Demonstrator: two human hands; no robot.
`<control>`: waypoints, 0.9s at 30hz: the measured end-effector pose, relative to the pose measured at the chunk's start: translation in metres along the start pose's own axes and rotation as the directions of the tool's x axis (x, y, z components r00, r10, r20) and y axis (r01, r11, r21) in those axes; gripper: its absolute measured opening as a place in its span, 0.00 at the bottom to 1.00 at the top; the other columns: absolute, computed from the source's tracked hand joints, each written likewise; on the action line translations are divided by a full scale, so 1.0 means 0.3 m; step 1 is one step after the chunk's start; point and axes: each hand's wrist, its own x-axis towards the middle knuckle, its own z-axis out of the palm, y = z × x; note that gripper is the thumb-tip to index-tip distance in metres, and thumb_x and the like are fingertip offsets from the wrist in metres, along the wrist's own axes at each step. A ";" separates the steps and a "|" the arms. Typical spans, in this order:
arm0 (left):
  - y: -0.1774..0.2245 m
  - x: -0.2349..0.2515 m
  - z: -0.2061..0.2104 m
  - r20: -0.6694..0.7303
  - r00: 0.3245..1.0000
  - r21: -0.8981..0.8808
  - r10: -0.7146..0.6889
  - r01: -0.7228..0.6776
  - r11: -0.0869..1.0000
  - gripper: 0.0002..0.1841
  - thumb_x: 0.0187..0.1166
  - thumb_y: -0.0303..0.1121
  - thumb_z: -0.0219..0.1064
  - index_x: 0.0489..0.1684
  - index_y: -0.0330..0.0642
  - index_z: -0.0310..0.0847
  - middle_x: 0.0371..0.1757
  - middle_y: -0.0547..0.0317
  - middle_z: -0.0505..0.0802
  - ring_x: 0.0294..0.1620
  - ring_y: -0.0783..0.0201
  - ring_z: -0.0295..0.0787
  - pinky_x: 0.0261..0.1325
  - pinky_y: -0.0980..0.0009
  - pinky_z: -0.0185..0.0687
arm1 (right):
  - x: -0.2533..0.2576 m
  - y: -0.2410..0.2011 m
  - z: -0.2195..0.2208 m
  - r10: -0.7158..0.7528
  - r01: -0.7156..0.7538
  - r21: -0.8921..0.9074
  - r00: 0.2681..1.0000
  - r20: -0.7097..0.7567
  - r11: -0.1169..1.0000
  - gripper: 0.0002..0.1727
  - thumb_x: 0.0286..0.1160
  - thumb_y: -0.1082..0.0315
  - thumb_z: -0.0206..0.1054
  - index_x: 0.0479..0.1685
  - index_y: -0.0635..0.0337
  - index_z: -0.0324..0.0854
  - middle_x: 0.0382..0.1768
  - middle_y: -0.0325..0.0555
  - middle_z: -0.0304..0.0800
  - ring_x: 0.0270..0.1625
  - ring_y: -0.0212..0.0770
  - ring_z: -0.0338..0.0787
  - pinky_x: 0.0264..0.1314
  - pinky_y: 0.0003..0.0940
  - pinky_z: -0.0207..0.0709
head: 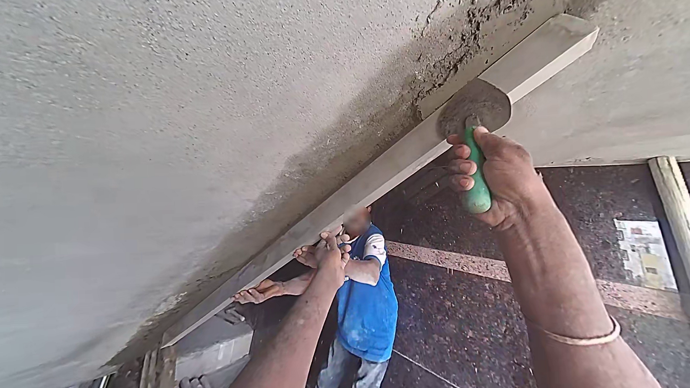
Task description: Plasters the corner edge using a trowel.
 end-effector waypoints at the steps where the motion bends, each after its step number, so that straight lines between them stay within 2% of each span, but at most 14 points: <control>1: -0.003 -0.001 0.002 -0.006 1.000 -0.001 0.000 0.000 1.000 0.22 0.96 0.46 0.43 0.63 0.44 0.80 0.33 0.56 0.90 0.21 0.67 0.80 0.23 0.75 0.74 | -0.013 0.028 0.004 0.033 -0.033 -0.014 0.999 0.001 0.999 0.25 0.96 0.47 0.36 0.49 0.55 0.73 0.21 0.36 0.72 0.11 0.26 0.72 0.10 0.20 0.71; 3: -0.009 -0.001 0.010 -0.011 1.000 -0.008 0.001 -0.001 1.000 0.22 0.96 0.46 0.43 0.63 0.44 0.80 0.32 0.56 0.90 0.20 0.67 0.80 0.23 0.75 0.74 | -0.040 0.098 0.008 0.136 -0.134 -0.057 0.990 0.030 0.989 0.25 0.97 0.48 0.37 0.48 0.58 0.72 0.19 0.37 0.72 0.11 0.28 0.73 0.10 0.21 0.73; 4: -0.009 -0.002 0.009 -0.014 1.000 -0.006 -0.003 0.002 1.000 0.22 0.96 0.47 0.43 0.62 0.44 0.81 0.31 0.56 0.90 0.20 0.67 0.80 0.22 0.75 0.74 | -0.057 0.144 0.005 0.239 -0.232 -0.094 0.968 0.071 0.968 0.25 0.97 0.50 0.37 0.47 0.59 0.72 0.19 0.38 0.72 0.11 0.28 0.73 0.10 0.20 0.73; 6: -0.004 -0.005 0.007 0.000 1.000 0.021 -0.006 0.006 1.000 0.22 0.96 0.46 0.43 0.62 0.44 0.80 0.32 0.57 0.90 0.20 0.68 0.80 0.21 0.76 0.73 | -0.106 0.255 0.004 0.469 -0.437 -0.201 0.870 0.154 0.877 0.22 0.98 0.53 0.37 0.51 0.62 0.70 0.21 0.40 0.73 0.11 0.29 0.74 0.10 0.21 0.73; 8: 0.006 0.001 -0.007 0.009 1.000 0.068 -0.009 0.008 0.998 0.22 0.96 0.46 0.44 0.64 0.44 0.80 0.35 0.56 0.90 0.21 0.67 0.80 0.23 0.75 0.73 | -0.168 0.361 0.000 0.531 -0.487 -0.238 0.827 0.186 0.841 0.20 0.98 0.55 0.39 0.56 0.62 0.69 0.21 0.42 0.74 0.11 0.31 0.75 0.10 0.24 0.75; 9: 0.009 0.001 -0.013 0.009 1.000 0.096 -0.008 0.007 0.995 0.21 0.96 0.46 0.44 0.64 0.45 0.80 0.35 0.56 0.90 0.21 0.67 0.80 0.23 0.75 0.73 | -0.194 0.386 -0.012 0.507 -0.472 -0.199 0.838 0.202 0.859 0.20 0.98 0.56 0.39 0.58 0.63 0.69 0.21 0.42 0.74 0.11 0.32 0.75 0.10 0.25 0.75; 11: 0.013 0.001 -0.022 0.005 1.000 0.136 -0.012 0.011 0.991 0.22 0.96 0.47 0.43 0.64 0.46 0.80 0.35 0.56 0.90 0.21 0.67 0.81 0.24 0.74 0.74 | -0.209 0.371 -0.046 0.358 -0.343 -0.101 0.906 0.227 0.934 0.21 0.98 0.58 0.37 0.62 0.65 0.70 0.21 0.42 0.74 0.11 0.32 0.75 0.10 0.25 0.76; 14: 0.006 0.011 -0.022 0.011 1.000 0.178 -0.005 0.003 0.984 0.23 0.96 0.48 0.43 0.64 0.46 0.81 0.36 0.56 0.91 0.23 0.65 0.82 0.24 0.73 0.74 | -0.153 0.220 -0.071 0.063 -0.062 -0.016 0.994 0.085 0.998 0.23 0.98 0.57 0.37 0.58 0.65 0.73 0.20 0.40 0.73 0.09 0.30 0.74 0.08 0.24 0.75; 16: 0.009 0.013 -0.027 0.019 1.000 0.191 -0.001 -0.003 0.982 0.23 0.95 0.49 0.42 0.65 0.46 0.81 0.36 0.56 0.90 0.23 0.65 0.82 0.25 0.73 0.75 | -0.097 0.085 -0.083 -0.067 0.067 -0.050 0.998 0.000 0.996 0.23 0.97 0.54 0.40 0.54 0.61 0.75 0.20 0.38 0.74 0.10 0.29 0.74 0.09 0.23 0.76; 18: 0.013 0.004 -0.030 0.026 1.000 0.191 -0.008 0.003 0.981 0.24 0.96 0.49 0.41 0.65 0.46 0.80 0.36 0.57 0.90 0.23 0.66 0.81 0.24 0.74 0.74 | -0.053 -0.050 -0.099 -0.149 0.139 -0.158 0.987 -0.058 0.978 0.25 0.97 0.50 0.40 0.52 0.58 0.78 0.20 0.37 0.76 0.13 0.29 0.77 0.13 0.26 0.79; 22: 0.019 -0.003 -0.029 0.029 0.999 0.162 -0.022 0.017 0.987 0.23 0.95 0.48 0.42 0.64 0.46 0.80 0.35 0.57 0.91 0.22 0.67 0.80 0.23 0.74 0.72 | 0.002 -0.257 -0.102 -0.216 0.139 -0.368 0.960 -0.178 0.919 0.26 0.96 0.48 0.39 0.45 0.54 0.80 0.20 0.36 0.81 0.14 0.29 0.79 0.13 0.23 0.75; 25: 0.019 0.001 -0.023 0.015 1.000 0.146 -0.027 0.025 0.989 0.22 0.95 0.49 0.43 0.63 0.47 0.80 0.34 0.58 0.90 0.23 0.67 0.80 0.24 0.74 0.72 | 0.019 -0.331 -0.098 -0.200 0.091 -0.445 0.959 -0.203 0.891 0.24 0.95 0.49 0.42 0.45 0.54 0.78 0.25 0.38 0.84 0.14 0.30 0.79 0.12 0.22 0.73; 27: 0.015 0.004 -0.022 0.014 0.999 0.139 -0.035 0.033 0.990 0.22 0.95 0.48 0.43 0.63 0.47 0.80 0.35 0.57 0.90 0.23 0.66 0.81 0.24 0.73 0.73 | 0.027 -0.350 -0.094 -0.177 0.054 -0.480 0.961 -0.213 0.875 0.24 0.95 0.48 0.42 0.44 0.53 0.78 0.23 0.38 0.83 0.13 0.29 0.77 0.12 0.22 0.72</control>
